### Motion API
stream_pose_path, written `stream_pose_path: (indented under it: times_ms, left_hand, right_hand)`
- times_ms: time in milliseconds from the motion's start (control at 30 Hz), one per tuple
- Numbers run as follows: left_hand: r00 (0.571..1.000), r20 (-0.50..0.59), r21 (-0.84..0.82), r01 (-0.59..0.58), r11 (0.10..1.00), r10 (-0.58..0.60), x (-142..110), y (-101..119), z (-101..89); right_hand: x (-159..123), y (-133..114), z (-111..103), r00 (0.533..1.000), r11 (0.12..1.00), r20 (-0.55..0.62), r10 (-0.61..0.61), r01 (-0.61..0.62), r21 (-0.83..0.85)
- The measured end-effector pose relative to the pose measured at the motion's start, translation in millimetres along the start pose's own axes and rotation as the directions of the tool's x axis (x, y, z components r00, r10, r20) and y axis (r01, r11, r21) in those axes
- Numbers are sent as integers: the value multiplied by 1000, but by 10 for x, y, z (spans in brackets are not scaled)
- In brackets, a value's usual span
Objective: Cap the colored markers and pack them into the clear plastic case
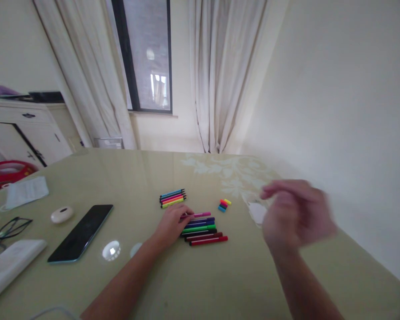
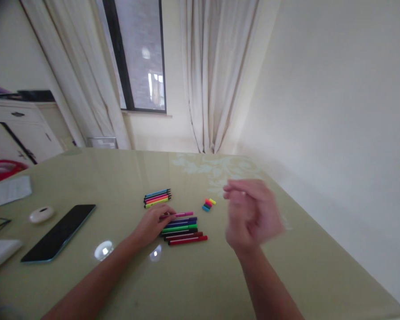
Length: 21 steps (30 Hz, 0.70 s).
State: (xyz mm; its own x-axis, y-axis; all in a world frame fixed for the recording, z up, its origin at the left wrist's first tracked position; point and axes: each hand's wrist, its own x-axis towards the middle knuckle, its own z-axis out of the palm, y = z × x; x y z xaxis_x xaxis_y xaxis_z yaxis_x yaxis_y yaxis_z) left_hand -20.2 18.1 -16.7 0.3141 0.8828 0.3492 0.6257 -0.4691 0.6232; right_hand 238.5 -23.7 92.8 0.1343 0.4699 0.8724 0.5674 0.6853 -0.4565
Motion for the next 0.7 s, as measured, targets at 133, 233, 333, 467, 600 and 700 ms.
stream_pose_path:
  times_ms: [133,233,333,467,600,700]
  left_hand:
    - [999,15,22,39,999,-39,-8,34,-27]
    - [998,27,23,63,998,-63,-17,42,-40]
    - [998,20,-11,67,998,-66,-24,47,-52]
    - [998,-20,-103,61,993,-64,-29,73,-61]
    - [997,-68,-175,25,984,-37,-32,108,-58]
    - [997,-73,-185,22,983,-36,-33,118,-64]
  right_hand:
    - [-154,459,347,995,997,100,18,-10,-72]
    - [-377,774,457,964,994,255,74,-51,-95]
    - [-529,869,472,913,981,361,192,-174,-83]
    - [-574,736,509,816,947,512,269,-320,12]
    - [-594,623,562,750,932,620,231,-353,79]
    - [-599,608,566,746,928,624,233,-361,85]
